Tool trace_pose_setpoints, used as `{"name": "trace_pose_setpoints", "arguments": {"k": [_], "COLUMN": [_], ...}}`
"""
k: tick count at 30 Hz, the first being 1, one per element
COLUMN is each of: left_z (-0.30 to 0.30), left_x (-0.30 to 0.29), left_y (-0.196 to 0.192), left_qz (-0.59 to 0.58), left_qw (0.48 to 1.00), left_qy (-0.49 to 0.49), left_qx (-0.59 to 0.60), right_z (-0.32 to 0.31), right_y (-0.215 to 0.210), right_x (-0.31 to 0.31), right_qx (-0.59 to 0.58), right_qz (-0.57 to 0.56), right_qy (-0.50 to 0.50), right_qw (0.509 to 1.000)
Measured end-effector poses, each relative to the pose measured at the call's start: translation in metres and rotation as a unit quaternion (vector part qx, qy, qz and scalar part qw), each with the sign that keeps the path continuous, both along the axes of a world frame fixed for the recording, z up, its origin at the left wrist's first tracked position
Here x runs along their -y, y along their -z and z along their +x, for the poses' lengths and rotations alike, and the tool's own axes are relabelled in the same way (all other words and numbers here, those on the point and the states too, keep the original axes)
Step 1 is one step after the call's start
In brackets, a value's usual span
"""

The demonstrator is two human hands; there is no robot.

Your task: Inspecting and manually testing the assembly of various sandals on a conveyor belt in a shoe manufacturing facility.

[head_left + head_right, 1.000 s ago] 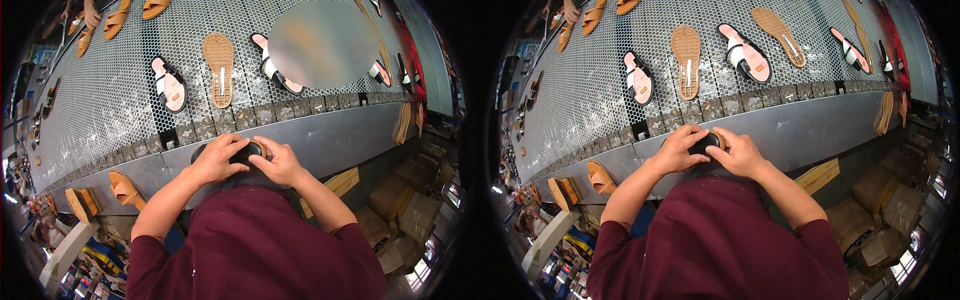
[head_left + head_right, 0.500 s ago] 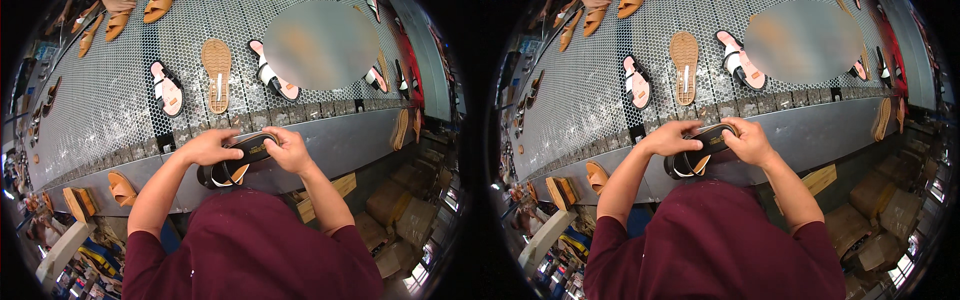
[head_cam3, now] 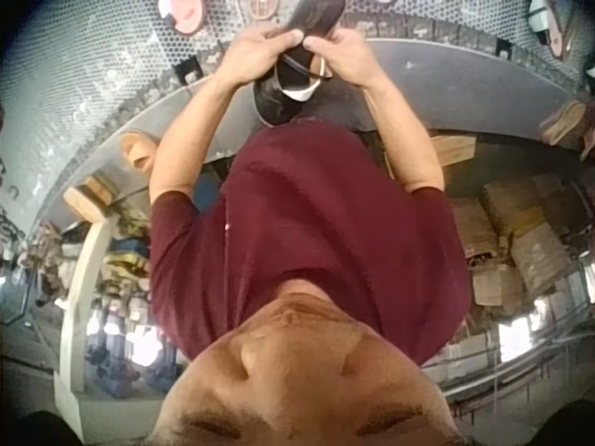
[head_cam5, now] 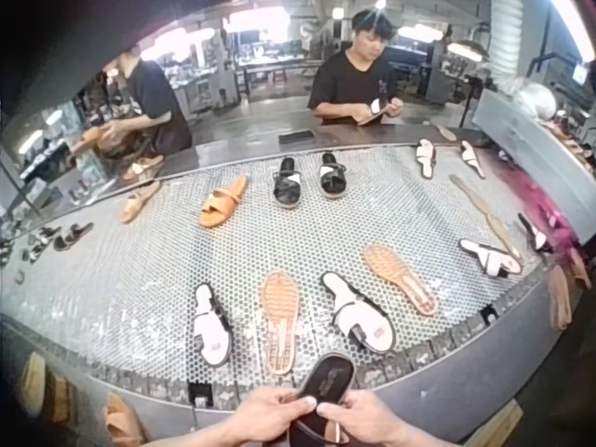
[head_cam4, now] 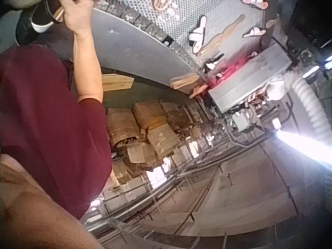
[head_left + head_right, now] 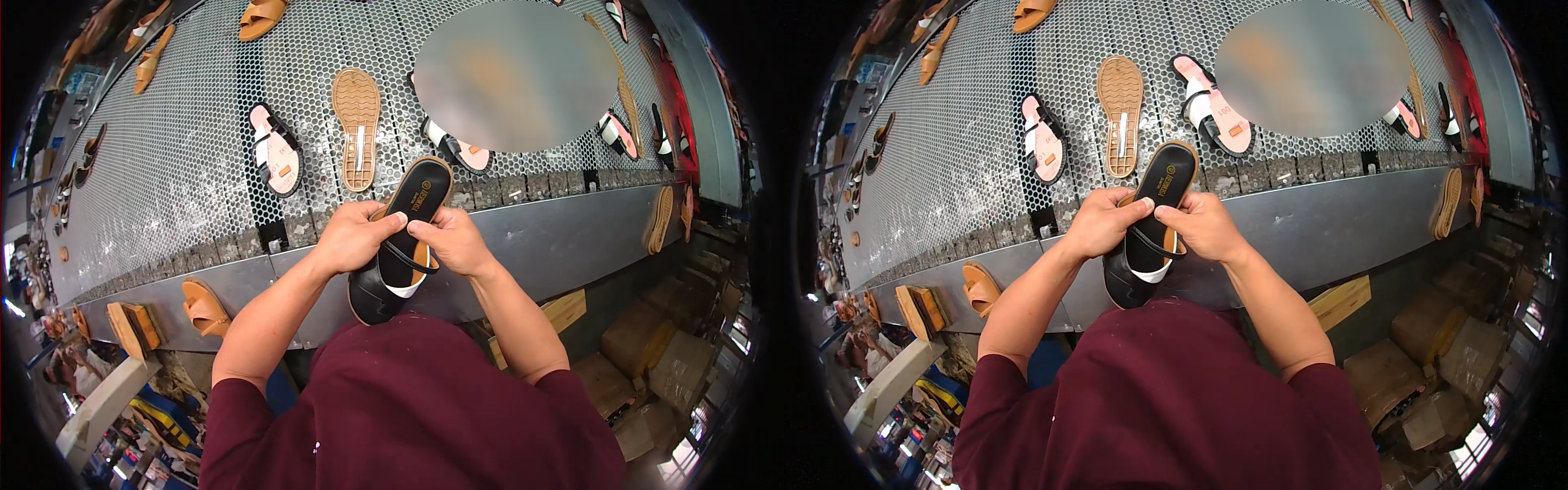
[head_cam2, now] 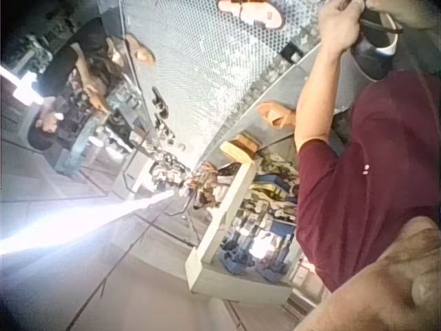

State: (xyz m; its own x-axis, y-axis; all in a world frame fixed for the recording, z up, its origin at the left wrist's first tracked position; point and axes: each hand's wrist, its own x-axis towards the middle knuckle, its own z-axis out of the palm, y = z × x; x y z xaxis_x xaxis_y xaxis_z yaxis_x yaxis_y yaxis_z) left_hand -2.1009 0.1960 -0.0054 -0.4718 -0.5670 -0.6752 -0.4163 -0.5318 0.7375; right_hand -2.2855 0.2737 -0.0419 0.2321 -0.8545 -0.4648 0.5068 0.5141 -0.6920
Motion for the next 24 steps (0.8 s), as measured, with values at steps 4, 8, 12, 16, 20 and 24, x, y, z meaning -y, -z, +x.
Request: {"name": "trace_pose_setpoints", "arguments": {"k": [4, 8, 12, 16, 20, 24], "left_z": [0.0, 0.02, 0.023, 0.012, 0.009, -0.001], "left_x": [-0.003, -0.035, -0.076, -0.076, -0.075, -0.078], "left_y": [0.006, 0.007, 0.008, 0.008, 0.005, 0.005], "left_qz": [0.046, 0.129, 0.172, 0.16, 0.145, 0.128], "left_qw": [0.995, 0.952, 0.95, 0.928, 0.902, 0.89], "left_qy": [-0.063, -0.16, -0.177, -0.262, -0.328, -0.363], "left_qx": [-0.056, -0.227, -0.193, -0.209, -0.239, -0.245], "right_z": [-0.004, -0.026, -0.032, -0.037, -0.032, 0.002], "right_y": [0.001, 0.0, 0.001, 0.009, 0.013, -0.004], "right_x": [0.002, 0.013, 0.025, 0.025, -0.023, -0.058], "right_qx": [-0.048, -0.044, -0.016, 0.053, -0.016, -0.012], "right_qz": [-0.008, -0.023, -0.012, 0.006, 0.035, 0.044], "right_qy": [0.002, 0.025, 0.043, 0.066, 0.007, -0.047], "right_qw": [0.999, 0.998, 0.999, 0.996, 0.999, 0.998]}}
